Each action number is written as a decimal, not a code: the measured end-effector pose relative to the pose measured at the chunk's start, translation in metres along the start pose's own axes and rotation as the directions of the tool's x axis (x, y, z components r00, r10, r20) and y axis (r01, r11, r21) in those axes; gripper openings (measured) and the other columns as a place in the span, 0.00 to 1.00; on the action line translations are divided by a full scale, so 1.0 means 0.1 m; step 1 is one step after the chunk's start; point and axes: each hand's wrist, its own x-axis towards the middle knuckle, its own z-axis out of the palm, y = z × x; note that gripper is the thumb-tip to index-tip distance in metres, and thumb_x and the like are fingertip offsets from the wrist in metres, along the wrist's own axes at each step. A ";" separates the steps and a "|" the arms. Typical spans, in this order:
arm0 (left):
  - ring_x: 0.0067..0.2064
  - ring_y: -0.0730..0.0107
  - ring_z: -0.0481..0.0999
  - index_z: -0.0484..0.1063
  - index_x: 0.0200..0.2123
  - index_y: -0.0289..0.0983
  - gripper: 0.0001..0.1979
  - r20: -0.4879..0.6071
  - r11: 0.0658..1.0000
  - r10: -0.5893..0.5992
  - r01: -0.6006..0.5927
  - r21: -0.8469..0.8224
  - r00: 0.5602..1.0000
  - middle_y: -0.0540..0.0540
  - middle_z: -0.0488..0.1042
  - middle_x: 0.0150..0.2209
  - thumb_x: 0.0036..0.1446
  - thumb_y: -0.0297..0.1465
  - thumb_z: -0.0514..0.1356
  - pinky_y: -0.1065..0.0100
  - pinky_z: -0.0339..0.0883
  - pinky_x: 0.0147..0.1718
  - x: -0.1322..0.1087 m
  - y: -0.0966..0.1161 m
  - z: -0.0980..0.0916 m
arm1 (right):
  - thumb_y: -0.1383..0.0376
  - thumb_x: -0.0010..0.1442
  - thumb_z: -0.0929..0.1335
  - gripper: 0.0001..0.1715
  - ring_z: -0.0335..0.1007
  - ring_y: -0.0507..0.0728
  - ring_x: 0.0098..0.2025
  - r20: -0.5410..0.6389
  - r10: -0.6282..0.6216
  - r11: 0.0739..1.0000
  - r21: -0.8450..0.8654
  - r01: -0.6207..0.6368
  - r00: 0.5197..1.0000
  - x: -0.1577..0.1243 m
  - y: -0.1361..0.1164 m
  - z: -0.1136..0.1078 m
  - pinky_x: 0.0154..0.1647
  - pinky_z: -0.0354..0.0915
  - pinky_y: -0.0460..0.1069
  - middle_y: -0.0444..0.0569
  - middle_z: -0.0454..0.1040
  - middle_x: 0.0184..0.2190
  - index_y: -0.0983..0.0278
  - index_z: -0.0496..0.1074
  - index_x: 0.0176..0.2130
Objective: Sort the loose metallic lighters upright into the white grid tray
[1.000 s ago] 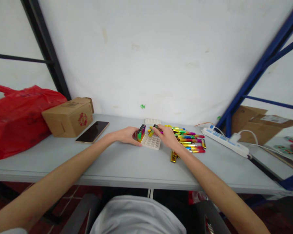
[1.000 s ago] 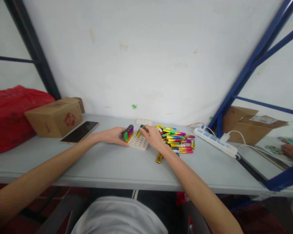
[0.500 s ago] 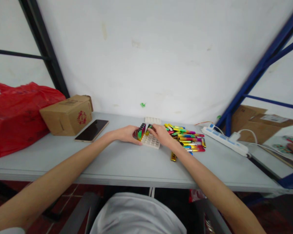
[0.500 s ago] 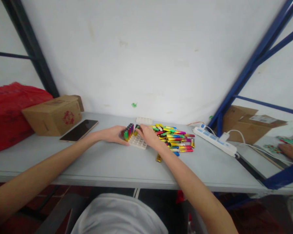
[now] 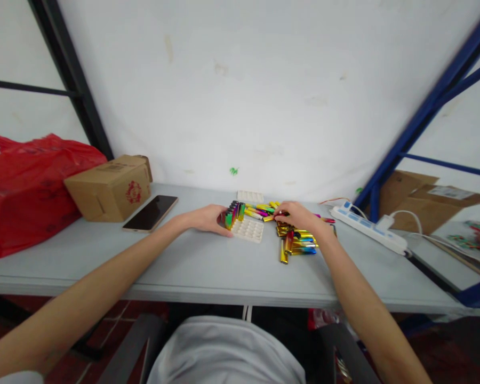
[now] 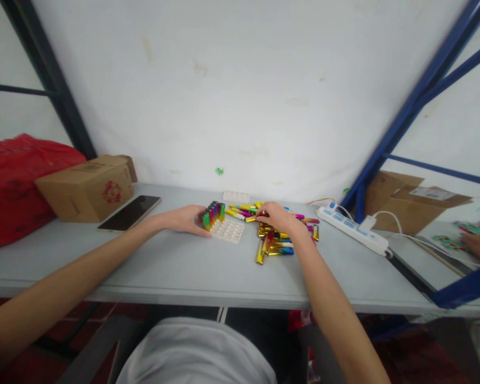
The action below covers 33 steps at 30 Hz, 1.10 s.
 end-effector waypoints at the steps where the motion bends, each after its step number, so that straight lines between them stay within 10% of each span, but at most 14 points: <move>1: 0.41 0.58 0.77 0.74 0.49 0.34 0.36 0.002 1.000 0.003 -0.003 0.000 1.000 0.44 0.80 0.43 0.45 0.55 0.69 0.68 0.67 0.37 0.00 -0.01 0.00 | 0.65 0.64 0.71 0.08 0.74 0.58 0.43 0.020 0.018 1.000 0.011 -0.018 1.000 -0.02 0.04 0.01 0.49 0.65 0.52 0.52 0.81 0.41 0.63 0.81 0.42; 7: 0.40 0.57 0.77 0.74 0.49 0.33 0.37 -0.001 1.000 -0.007 0.007 0.014 1.000 0.43 0.80 0.42 0.46 0.56 0.68 0.67 0.67 0.36 -0.01 -0.01 0.00 | 0.68 0.61 0.72 0.09 0.75 0.59 0.42 -0.017 0.067 0.997 0.031 -0.066 0.998 0.02 -0.01 0.05 0.47 0.65 0.52 0.53 0.81 0.41 0.64 0.81 0.43; 13: 0.41 0.57 0.77 0.74 0.49 0.34 0.35 0.006 1.000 0.012 -0.012 -0.026 1.000 0.43 0.79 0.43 0.46 0.54 0.69 0.67 0.67 0.37 -0.01 0.00 0.00 | 0.51 0.66 0.68 0.20 0.69 0.56 0.33 -0.279 0.213 0.939 0.323 -0.118 0.936 0.06 -0.15 0.01 0.36 0.62 0.48 0.48 0.78 0.31 0.65 0.80 0.38; 18: 0.39 0.59 0.76 0.75 0.47 0.34 0.35 -0.001 1.000 0.012 -0.012 -0.013 1.000 0.45 0.79 0.40 0.45 0.56 0.69 0.67 0.66 0.35 0.00 -0.04 0.01 | 0.40 0.63 0.66 0.30 0.58 0.51 0.24 -0.281 0.394 0.688 0.722 -0.078 0.875 0.16 -0.25 0.17 0.27 0.55 0.47 0.39 0.63 0.20 0.63 0.69 0.27; 27: 0.41 0.59 0.76 0.74 0.49 0.34 0.34 0.011 0.998 0.025 -0.024 -0.060 1.000 0.44 0.79 0.44 0.47 0.53 0.69 0.67 0.67 0.39 -0.02 0.03 -0.01 | 0.43 0.61 0.70 0.25 0.79 0.58 0.42 -0.032 0.360 0.147 0.989 -0.023 0.932 0.24 -0.62 0.23 0.44 0.73 0.52 0.53 0.81 0.38 0.62 0.71 0.37; 33: 0.39 0.60 0.75 0.75 0.47 0.35 0.33 0.002 0.999 0.021 -0.021 -0.036 1.000 0.46 0.79 0.41 0.46 0.53 0.69 0.68 0.66 0.37 -0.01 0.01 0.00 | 0.37 0.59 0.68 0.30 0.72 0.54 0.29 -0.116 0.404 0.287 0.958 -0.005 0.908 0.29 -0.70 0.31 0.37 0.71 0.49 0.42 0.71 0.24 0.61 0.69 0.35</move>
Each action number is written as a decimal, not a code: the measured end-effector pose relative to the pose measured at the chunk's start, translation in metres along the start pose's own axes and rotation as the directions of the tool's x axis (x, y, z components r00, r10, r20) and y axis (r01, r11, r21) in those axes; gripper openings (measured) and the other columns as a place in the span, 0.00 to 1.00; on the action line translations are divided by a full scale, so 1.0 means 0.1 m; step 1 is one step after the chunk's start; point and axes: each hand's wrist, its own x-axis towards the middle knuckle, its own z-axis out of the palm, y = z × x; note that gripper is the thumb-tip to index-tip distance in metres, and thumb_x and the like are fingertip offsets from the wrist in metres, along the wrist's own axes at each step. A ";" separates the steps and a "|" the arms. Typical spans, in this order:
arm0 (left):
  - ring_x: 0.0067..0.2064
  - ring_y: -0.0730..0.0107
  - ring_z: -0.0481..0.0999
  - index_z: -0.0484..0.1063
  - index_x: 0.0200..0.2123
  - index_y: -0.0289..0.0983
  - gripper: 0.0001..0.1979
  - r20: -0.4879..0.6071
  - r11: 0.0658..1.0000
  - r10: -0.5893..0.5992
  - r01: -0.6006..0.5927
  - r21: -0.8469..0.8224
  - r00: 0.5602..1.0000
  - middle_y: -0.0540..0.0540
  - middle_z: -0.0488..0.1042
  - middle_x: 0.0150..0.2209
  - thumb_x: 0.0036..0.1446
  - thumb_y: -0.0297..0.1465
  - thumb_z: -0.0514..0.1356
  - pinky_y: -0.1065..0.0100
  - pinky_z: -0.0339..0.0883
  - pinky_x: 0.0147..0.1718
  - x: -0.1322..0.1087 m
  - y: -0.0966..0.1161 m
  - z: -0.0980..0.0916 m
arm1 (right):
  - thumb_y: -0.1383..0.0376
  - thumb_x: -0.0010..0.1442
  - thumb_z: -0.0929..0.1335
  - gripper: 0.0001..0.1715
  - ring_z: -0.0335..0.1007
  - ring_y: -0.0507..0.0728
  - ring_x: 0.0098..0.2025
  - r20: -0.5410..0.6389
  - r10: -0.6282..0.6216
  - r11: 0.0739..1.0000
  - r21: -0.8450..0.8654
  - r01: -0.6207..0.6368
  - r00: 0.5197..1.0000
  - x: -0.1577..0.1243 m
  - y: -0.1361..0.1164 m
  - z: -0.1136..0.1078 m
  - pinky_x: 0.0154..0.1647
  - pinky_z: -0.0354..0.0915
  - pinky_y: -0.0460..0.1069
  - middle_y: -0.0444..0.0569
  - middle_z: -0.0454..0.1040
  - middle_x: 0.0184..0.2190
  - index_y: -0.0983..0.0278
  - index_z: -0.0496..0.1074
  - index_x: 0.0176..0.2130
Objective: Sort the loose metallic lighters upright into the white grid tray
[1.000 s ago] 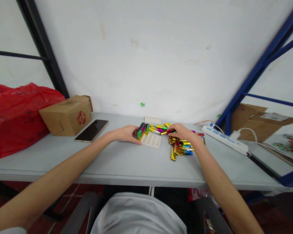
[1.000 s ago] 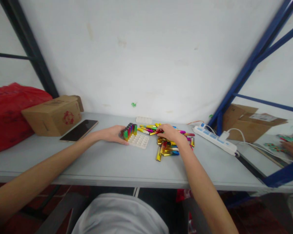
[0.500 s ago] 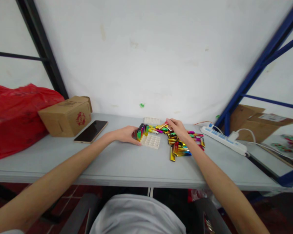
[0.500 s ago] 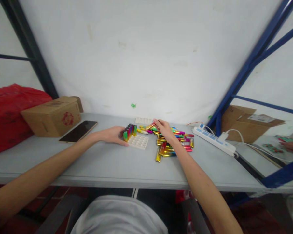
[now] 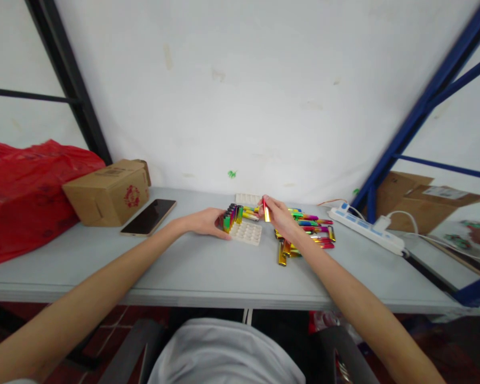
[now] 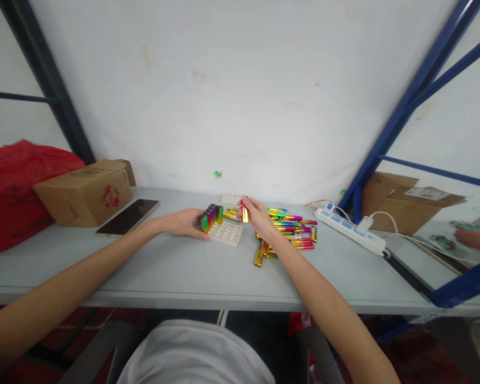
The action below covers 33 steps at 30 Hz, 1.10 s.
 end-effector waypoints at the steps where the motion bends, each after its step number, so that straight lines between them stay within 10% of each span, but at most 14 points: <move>1: 0.40 0.60 0.75 0.75 0.48 0.35 0.34 -0.001 1.000 0.003 -0.003 -0.004 1.000 0.45 0.79 0.41 0.46 0.54 0.69 0.68 0.66 0.37 0.00 0.00 0.00 | 0.36 0.59 0.68 0.31 0.69 0.52 0.27 0.011 -0.023 0.999 -0.047 0.023 1.000 0.00 0.01 0.02 0.36 0.70 0.48 0.40 0.68 0.22 0.61 0.68 0.34; 11: 0.43 0.57 0.77 0.74 0.51 0.34 0.35 0.005 1.000 0.004 -0.003 -0.029 1.000 0.43 0.80 0.46 0.47 0.52 0.69 0.67 0.67 0.41 0.01 -0.01 0.01 | 0.32 0.60 0.61 0.35 0.36 0.47 0.17 0.114 0.206 0.978 -0.064 -0.199 0.972 -0.10 -0.04 0.15 0.17 0.38 0.44 0.34 0.47 0.17 0.59 0.59 0.28; 22: 0.42 0.57 0.77 0.74 0.50 0.33 0.35 -0.006 1.000 -0.003 0.003 -0.028 1.000 0.43 0.80 0.43 0.47 0.53 0.69 0.67 0.67 0.39 0.01 0.00 0.02 | 0.50 0.65 0.57 0.27 0.36 0.48 0.16 -0.067 0.151 0.969 -0.187 -0.161 0.986 -0.07 -0.02 0.20 0.17 0.38 0.47 0.38 0.44 0.13 0.57 0.49 0.19; 33: 0.42 0.58 0.78 0.74 0.50 0.34 0.34 0.009 1.000 0.015 -0.015 -0.021 1.000 0.44 0.81 0.44 0.48 0.53 0.68 0.68 0.67 0.39 0.00 0.01 0.01 | 0.39 0.64 0.58 0.34 0.35 0.48 0.17 -0.011 0.203 0.973 -0.111 -0.203 0.979 -0.07 0.02 0.18 0.17 0.38 0.46 0.37 0.45 0.14 0.58 0.50 0.20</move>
